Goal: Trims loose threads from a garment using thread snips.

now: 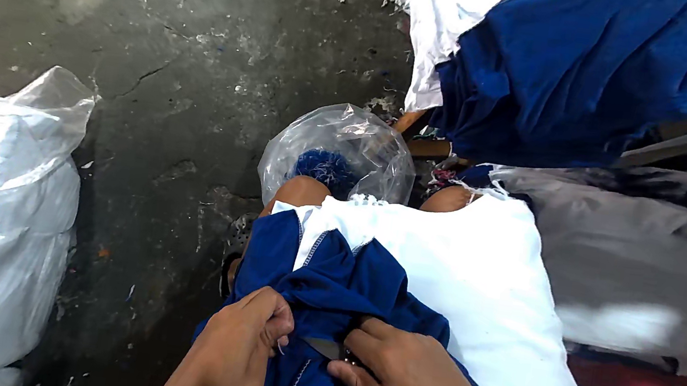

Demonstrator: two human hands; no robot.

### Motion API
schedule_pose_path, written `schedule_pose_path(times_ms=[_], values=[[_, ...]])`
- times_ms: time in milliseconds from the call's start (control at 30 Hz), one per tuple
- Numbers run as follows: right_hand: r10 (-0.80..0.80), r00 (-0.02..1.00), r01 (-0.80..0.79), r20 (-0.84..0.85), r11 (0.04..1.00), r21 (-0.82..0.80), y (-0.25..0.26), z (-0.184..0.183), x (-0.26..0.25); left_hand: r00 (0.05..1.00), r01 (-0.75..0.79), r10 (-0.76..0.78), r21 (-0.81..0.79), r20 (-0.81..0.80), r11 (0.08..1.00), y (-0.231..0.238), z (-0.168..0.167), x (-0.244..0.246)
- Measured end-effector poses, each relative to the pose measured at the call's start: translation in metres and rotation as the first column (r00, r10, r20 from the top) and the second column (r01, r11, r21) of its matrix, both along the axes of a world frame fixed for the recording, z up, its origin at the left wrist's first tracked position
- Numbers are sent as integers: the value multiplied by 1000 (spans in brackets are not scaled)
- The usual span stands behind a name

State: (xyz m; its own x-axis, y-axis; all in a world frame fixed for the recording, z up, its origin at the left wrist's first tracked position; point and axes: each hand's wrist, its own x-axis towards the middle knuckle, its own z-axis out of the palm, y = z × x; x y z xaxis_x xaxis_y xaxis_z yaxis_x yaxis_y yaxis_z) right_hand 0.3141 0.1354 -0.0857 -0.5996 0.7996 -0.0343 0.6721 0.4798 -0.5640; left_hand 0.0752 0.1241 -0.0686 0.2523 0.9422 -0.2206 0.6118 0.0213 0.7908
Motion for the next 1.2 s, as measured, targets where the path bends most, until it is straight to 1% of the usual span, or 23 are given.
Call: schedule_pose_path(times_ms=[33, 67, 100, 133, 167, 200, 233, 300, 333, 467, 533, 600, 633, 700, 800, 833, 867, 900, 1000, 1067, 1133, 1167, 1200], values=[[-4, 1000, 4, 0, 999, -52, 2, 2, 2, 998, -9, 9, -7, 55, 1000, 1, -2, -3], [-5, 1000, 6, 9, 988, -152, 4, 8, 4, 992, -22, 24, -12, 123, 1000, 2, -4, -7], [8, 1000, -1, 20, 946, -324, 9, 19, 7, 979, -45, 46, -11, 196, 999, 3, -5, -11], [11, 1000, -7, 6, 899, -438, 12, 24, 10, 961, -70, 68, -3, 269, 998, 2, -7, -15], [-1, 999, -16, -34, 883, -469, 13, 23, 13, 939, -94, 84, 14, 334, 995, 2, -7, -19], [-21, 996, -23, -90, 889, -457, 12, 20, 17, 920, -115, 93, 36, 380, 993, 2, -6, -23], [-44, 988, -18, -151, 923, -385, 9, 11, 19, 908, -140, 107, 53, 404, 989, 2, -5, -26], [-54, 963, -25, -263, 957, -288, 7, 0, 20, 891, -208, 158, 72, 426, 976, -1, -2, -29], [-50, 947, -40, -316, 961, -273, 8, 0, 20, 890, -221, 173, 68, 422, 973, -2, -1, -30], [-57, 878, -124, -474, 932, -342, 16, 17, 11, 936, -140, 115, 53, 333, 989, -15, -3, -29], [-16, 893, -118, -450, 956, -268, 15, 15, 1, 960, -89, 76, 39, 271, 995, -20, -2, -25], [24, 948, -76, -319, 986, -151, 12, 6, -10, 972, -70, 55, 55, 229, 996, -24, -6, -18], [25, 964, -68, -266, 986, -152, 12, 7, -14, 976, -81, 59, 98, 212, 992, -25, -12, -14], [-28, 972, -21, -233, 979, -204, 15, 14, -18, 981, -117, 79, 219, 175, 969, -21, -21, -7], [-164, 949, 89, -269, 959, -270, 17, 19, -20, 966, -205, 145, 292, 216, 934, -6, -25, -2], [-195, 940, 117, -280, 955, -272, 18, 15, -19, 955, -234, 164, 291, 245, 928, -1, -23, -1], [-216, 932, 150, -292, 961, -233, 17, 8, -19, 949, -254, 178, 294, 260, 921, 5, -21, -1], [-238, 923, 168, -303, 956, -239, 17, 3, -19, 949, -260, 185, 302, 255, 917, 10, -18, 0], [-291, 908, 189, -300, 926, -328, 18, 2, -19, 964, -222, 156, 333, 213, 917, 20, -13, 1], [-306, 905, 189, -295, 912, -365, 18, 2, -18, 963, -219, 155, 301, 222, 928, 19, -12, 4], [-320, 900, 199, -297, 906, -374, 17, 1, -18, 954, -230, 176, 218, 242, 949, 14, -11, 7], [-335, 888, 221, -315, 912, -346, 15, 0, -19, 951, -230, 179, 190, 251, 954, 12, -13, 8], [-347, 869, 256, -353, 925, -279, 12, -3, -19, 950, -224, 173, 182, 261, 957, 10, -15, 9]])
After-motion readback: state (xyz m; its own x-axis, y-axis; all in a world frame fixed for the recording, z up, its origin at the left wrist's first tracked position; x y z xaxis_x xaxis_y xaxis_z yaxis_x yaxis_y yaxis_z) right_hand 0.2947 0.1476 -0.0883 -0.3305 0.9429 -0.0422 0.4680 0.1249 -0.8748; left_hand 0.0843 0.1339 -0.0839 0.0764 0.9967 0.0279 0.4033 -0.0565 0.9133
